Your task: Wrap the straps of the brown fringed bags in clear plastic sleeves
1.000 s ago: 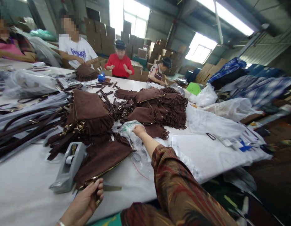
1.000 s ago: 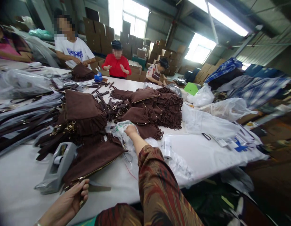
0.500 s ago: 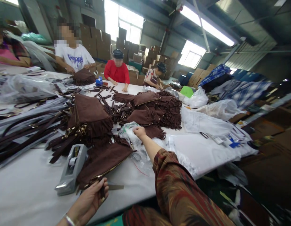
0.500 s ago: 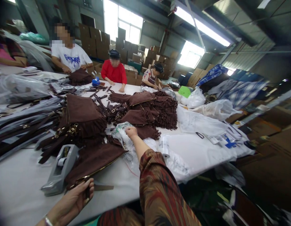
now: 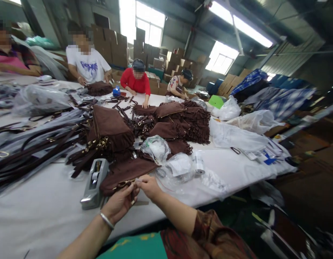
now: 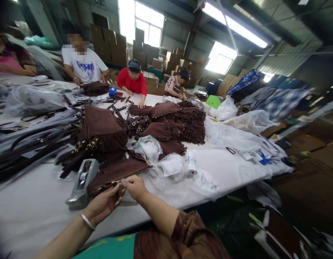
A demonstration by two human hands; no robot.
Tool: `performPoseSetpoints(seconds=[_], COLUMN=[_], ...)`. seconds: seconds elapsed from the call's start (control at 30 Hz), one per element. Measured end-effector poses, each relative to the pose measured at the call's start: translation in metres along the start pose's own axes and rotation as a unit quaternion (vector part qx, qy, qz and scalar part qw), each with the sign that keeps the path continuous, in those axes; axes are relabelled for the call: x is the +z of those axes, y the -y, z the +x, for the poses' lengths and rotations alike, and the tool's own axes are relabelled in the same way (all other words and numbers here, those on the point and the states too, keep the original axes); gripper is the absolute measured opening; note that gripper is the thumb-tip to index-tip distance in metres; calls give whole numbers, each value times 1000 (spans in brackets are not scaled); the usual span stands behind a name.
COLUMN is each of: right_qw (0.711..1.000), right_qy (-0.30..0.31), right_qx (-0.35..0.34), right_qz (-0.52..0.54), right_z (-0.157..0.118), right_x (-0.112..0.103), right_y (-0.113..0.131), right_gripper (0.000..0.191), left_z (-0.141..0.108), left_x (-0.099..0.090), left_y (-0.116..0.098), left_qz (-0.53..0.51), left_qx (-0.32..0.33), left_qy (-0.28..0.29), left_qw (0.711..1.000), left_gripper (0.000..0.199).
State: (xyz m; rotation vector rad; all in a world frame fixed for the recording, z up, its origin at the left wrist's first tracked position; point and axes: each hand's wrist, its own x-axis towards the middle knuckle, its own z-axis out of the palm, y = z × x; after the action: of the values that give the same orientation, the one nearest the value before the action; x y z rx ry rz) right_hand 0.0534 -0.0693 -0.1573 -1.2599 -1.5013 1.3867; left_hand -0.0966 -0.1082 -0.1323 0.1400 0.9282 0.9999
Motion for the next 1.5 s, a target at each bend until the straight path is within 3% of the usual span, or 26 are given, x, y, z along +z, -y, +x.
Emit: performPoseSetpoints(seconds=[0.17, 0.37, 0.53, 0.63, 0.73, 0.97, 1.2, 1.5], right_qw=[995, 995, 993, 977, 968, 966, 973, 979], right_qy=[-24, -20, -12, 13, 34, 50, 60, 74], right_qx=[79, 77, 68, 64, 80, 87, 103, 178], right_qz=[63, 61, -98, -205, -235, -240, -199, -63], right_z=[-5, -9, -25, -39, -48, -46, -42, -41], right_x=[-1, -4, -17, -20, -15, -3, 2, 9], right_y=[0, -2, 3, 1, -4, -1, 2, -7], right_gripper=[30, 30, 25, 21, 21, 25, 26, 30], left_z=[4, 2, -2, -1, 1, 5, 10, 12], left_x=[-2, -7, -9, -9, -6, -5, -19, -31], left_y=[9, 16, 2, -9, -16, -8, -2, -4], left_qz=[31, 44, 93, 78, 62, 112, 171, 245], left_qx=[0, -1, -4, 20, 44, 48, 91, 88], left_qy=[-13, -21, -55, -37, -13, -31, -51, -34], left_qw=[999, 999, 994, 996, 997, 992, 980, 965], left_gripper=[14, 12, 11, 14, 13, 27, 50, 44])
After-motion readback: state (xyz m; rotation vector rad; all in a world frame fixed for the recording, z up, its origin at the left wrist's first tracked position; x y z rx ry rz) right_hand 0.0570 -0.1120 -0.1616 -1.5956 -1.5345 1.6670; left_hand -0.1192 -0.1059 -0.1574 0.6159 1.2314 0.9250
